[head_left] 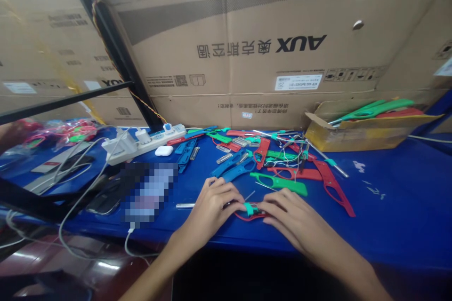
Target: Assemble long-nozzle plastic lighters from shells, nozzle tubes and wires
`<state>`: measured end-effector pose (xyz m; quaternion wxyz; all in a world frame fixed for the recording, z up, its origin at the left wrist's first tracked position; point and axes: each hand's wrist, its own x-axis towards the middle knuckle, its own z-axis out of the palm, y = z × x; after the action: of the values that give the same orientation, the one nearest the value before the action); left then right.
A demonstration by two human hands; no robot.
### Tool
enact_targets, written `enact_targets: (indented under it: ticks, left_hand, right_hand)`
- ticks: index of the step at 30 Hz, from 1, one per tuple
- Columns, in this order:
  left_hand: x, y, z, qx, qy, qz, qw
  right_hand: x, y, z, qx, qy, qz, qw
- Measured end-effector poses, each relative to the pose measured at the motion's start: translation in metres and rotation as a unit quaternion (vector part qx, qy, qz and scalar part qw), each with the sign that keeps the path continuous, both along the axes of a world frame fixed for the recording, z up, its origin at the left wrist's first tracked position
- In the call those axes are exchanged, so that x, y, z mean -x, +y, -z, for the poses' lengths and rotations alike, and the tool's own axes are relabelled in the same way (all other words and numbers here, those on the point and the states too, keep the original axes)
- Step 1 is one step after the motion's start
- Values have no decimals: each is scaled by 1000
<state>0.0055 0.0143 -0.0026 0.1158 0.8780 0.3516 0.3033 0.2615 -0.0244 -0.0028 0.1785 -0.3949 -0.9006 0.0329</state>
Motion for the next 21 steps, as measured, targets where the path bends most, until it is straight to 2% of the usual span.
enact_targets:
  ticks: [8,21]
  left_hand:
    - [-1,-1,-2,-7,4,5,1000]
    - [-1,-1,-3,-9,-2,15,1000]
  right_hand:
    - [6,4,-17,16,-1,-55,998]
    - [9,5,-20,37,-1,-61,997]
